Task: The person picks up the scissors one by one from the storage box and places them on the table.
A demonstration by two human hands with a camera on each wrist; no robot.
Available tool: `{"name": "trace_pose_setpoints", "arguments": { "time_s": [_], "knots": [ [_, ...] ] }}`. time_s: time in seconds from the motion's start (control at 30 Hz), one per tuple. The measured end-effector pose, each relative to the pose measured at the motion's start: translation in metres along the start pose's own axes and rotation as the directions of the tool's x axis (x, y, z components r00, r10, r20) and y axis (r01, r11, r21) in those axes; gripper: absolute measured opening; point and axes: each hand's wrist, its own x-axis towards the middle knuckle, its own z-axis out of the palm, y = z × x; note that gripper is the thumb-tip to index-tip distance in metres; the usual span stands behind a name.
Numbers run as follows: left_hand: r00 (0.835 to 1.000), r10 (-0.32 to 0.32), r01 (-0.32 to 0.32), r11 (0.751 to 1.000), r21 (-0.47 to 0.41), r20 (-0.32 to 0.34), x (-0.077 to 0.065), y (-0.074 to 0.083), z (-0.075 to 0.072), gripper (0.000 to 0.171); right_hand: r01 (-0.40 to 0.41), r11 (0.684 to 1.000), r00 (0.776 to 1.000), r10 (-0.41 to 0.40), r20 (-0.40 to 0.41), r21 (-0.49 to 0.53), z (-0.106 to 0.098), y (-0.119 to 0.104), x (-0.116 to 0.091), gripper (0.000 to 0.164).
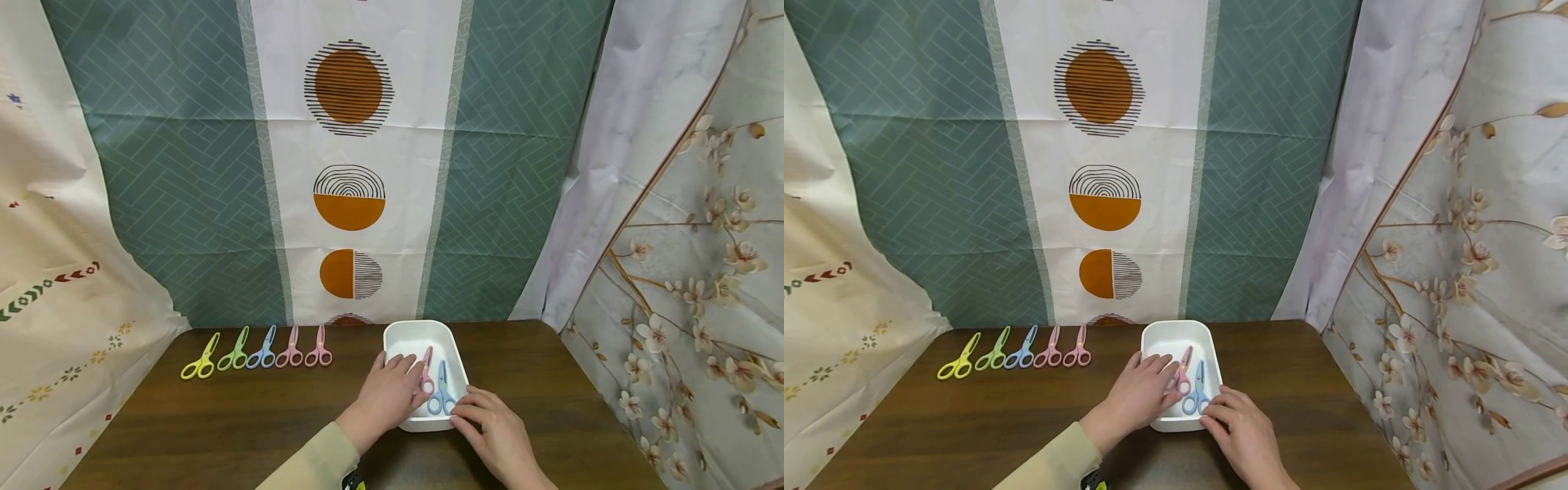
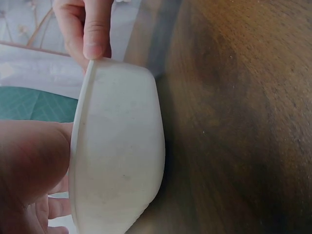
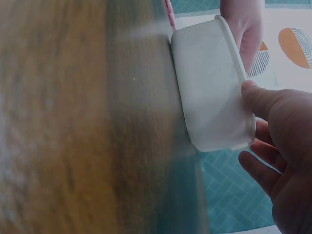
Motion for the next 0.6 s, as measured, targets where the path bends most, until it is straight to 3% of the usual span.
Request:
{"name": "trace_pose_setpoints", "arguments": {
  "time_s": [0.13,0.33,0.6],
  "knots": [
    [1.000,0.003,-0.002,1.000,-0.010,0.029,0.002,0.000,0.000,0.054,0.013,1.000,1.000,-0.013,-0.011,0.002,0.001,0.000,0.000,0.016],
    [0.996,0.013,-0.013,1.000,0.001,0.085,0.009,0.002,0.000,0.071,0.042,0.999,0.999,-0.042,-0.025,0.006,0.001,0.001,0.001,0.016],
    [0.990,0.016,-0.017,1.000,0.011,0.137,0.016,0.005,0.003,0.060,0.064,0.998,0.997,-0.064,-0.037,-0.004,0.000,0.001,0.001,0.012]
  ]
}}
